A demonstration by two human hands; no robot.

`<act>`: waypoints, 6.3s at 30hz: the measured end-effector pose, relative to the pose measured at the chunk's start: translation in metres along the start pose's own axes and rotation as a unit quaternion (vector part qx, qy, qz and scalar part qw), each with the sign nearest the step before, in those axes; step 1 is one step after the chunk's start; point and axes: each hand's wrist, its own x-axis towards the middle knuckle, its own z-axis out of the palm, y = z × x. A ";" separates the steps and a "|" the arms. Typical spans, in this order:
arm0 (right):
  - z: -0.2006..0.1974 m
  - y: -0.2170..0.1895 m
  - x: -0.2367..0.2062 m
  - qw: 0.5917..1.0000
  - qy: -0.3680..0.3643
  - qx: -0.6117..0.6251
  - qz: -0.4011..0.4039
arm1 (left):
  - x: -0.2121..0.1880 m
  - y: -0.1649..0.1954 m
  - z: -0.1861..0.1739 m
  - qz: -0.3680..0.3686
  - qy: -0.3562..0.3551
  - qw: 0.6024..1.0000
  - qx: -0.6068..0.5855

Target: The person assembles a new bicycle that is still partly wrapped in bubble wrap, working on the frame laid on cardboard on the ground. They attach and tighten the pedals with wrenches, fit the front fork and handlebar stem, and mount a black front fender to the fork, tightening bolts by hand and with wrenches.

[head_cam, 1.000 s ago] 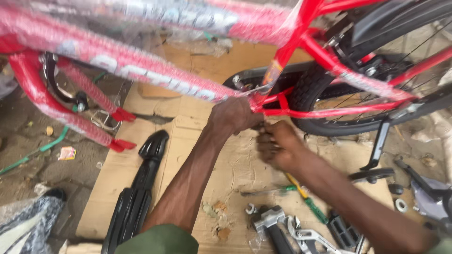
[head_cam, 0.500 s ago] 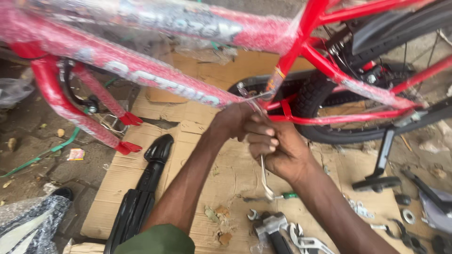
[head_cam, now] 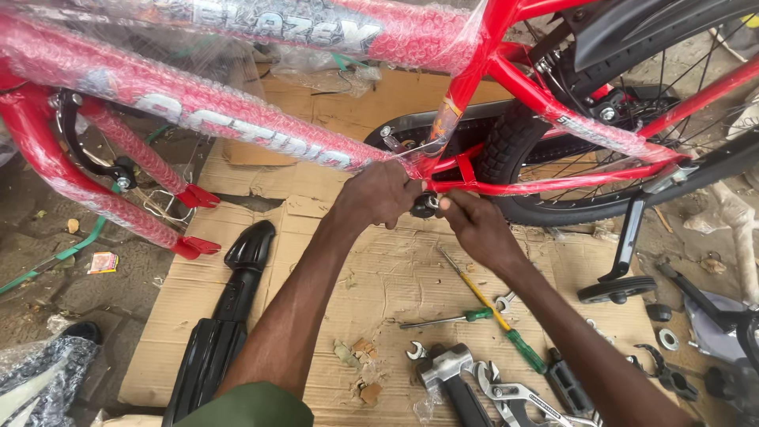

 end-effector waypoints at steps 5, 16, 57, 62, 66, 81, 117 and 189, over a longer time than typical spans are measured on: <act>-0.009 0.018 0.021 0.989 -0.128 0.003 0.080 | 0.001 -0.002 0.002 0.003 0.007 1.000 -0.004; -0.002 -0.022 0.019 0.836 -0.122 0.313 0.434 | 0.038 -0.032 0.023 0.177 0.053 0.981 0.062; 0.012 0.078 -0.172 0.739 -0.049 0.394 0.544 | 0.011 0.077 0.135 0.154 0.490 0.856 -0.052; 0.022 0.063 -0.173 0.796 0.002 0.433 0.423 | 0.009 0.079 0.130 0.149 0.519 0.842 0.021; 0.023 0.064 -0.185 0.953 -0.064 0.159 0.251 | 0.010 0.073 0.135 0.166 0.485 0.859 -0.010; -0.030 0.070 -0.219 0.936 -0.131 -0.166 0.283 | -0.066 -0.022 0.156 -0.122 0.527 0.841 -0.002; -0.065 -0.032 -0.158 0.742 0.130 0.552 0.358 | -0.052 0.052 0.147 0.049 -0.077 0.757 -0.647; -0.063 -0.110 -0.085 0.959 0.183 0.179 0.119 | 0.005 0.059 0.105 -0.023 -0.057 0.440 -0.896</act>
